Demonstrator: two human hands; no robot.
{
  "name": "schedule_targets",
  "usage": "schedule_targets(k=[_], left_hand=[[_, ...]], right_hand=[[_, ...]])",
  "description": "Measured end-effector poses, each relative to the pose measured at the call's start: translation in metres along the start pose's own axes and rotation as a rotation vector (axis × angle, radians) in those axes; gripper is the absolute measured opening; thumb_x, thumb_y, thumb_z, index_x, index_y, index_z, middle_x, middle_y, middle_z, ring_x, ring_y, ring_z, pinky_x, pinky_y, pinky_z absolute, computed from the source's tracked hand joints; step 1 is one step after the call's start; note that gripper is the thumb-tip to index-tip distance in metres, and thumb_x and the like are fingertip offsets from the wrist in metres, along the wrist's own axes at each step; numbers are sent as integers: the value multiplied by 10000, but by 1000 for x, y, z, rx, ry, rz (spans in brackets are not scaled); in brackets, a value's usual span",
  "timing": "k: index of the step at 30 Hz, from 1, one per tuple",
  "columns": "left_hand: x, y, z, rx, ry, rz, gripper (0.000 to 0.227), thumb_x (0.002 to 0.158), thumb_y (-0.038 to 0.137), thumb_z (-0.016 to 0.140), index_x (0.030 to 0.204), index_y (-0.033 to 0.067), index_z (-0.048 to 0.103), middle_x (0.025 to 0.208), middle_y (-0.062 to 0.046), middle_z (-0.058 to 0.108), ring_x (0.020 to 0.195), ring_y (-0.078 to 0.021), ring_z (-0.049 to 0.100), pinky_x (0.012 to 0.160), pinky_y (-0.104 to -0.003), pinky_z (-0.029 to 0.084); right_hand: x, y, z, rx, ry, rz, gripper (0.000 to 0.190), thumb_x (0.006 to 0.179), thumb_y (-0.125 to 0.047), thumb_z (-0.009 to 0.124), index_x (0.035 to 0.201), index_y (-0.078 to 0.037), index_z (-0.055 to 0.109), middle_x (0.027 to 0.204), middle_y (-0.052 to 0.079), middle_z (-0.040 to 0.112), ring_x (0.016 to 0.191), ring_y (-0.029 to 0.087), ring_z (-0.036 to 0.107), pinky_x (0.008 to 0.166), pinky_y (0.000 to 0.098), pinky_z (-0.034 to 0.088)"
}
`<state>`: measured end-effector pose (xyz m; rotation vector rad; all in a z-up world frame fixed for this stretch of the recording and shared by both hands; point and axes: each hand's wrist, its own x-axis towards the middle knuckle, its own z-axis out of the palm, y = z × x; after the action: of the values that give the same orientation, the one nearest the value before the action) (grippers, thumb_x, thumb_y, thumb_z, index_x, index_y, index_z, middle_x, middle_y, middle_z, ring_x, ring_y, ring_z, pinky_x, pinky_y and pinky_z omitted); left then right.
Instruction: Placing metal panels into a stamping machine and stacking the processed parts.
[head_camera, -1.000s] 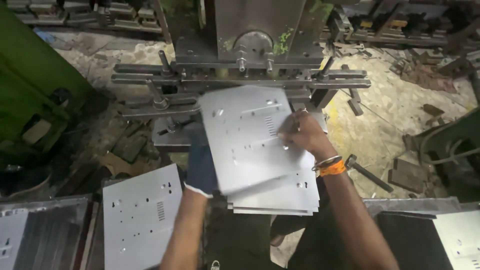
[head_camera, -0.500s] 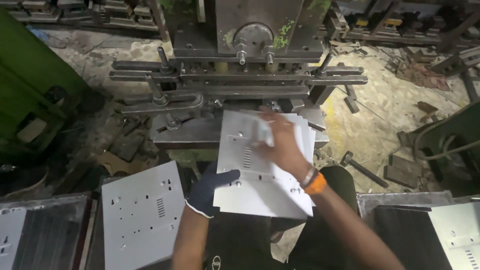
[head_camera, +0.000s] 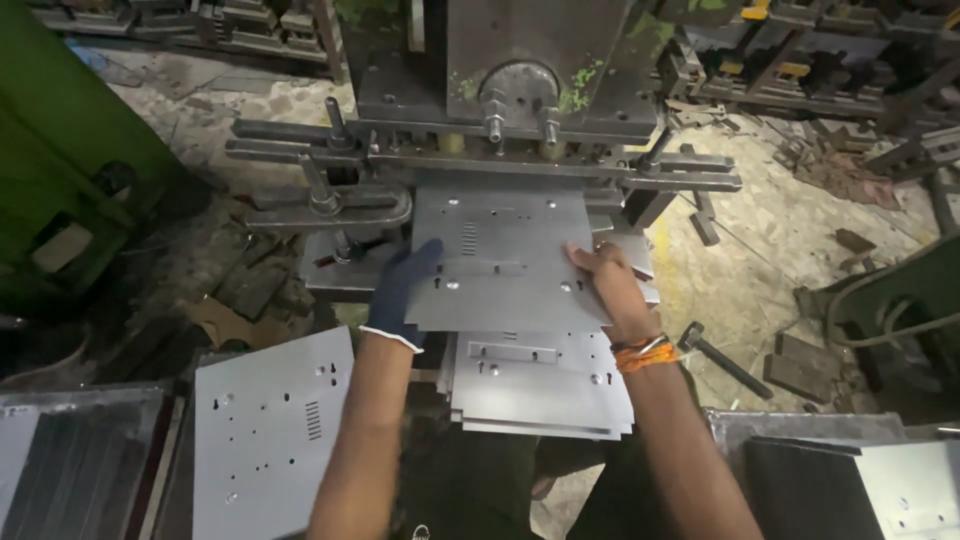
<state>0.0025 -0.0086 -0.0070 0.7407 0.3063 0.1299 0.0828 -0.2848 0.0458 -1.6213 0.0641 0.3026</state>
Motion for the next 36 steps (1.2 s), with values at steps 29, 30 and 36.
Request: schedule_targets(k=[29,30,36], left_hand=[[-12,-16,-13,328,99,182,403,906,288,754,1197,10,726,1032,-56,739,875,-172,672,786,-345,551],[-17,-23,-15,519,175,187,435,896,294,787,1194,-19,742,1057,-76,755,888,-180,665,808,-348,542],[-77,-20,21,1154,135,470,576,814,218,762,1344,34,632,1186,-140,725,1040,-243,694,919,-376,533]], right_hand=[[-32,5,-10,-63,14,-138,548,867,-247,746,1318,16,578,1049,74,666,875,146,623,753,281,519],[-42,5,-18,4,-77,-228,591,832,-228,732,1350,12,582,1079,84,698,888,148,652,774,273,529],[-69,31,-36,-1086,406,-726,743,670,-132,875,1330,-5,559,1186,231,618,1043,412,596,837,492,484]])
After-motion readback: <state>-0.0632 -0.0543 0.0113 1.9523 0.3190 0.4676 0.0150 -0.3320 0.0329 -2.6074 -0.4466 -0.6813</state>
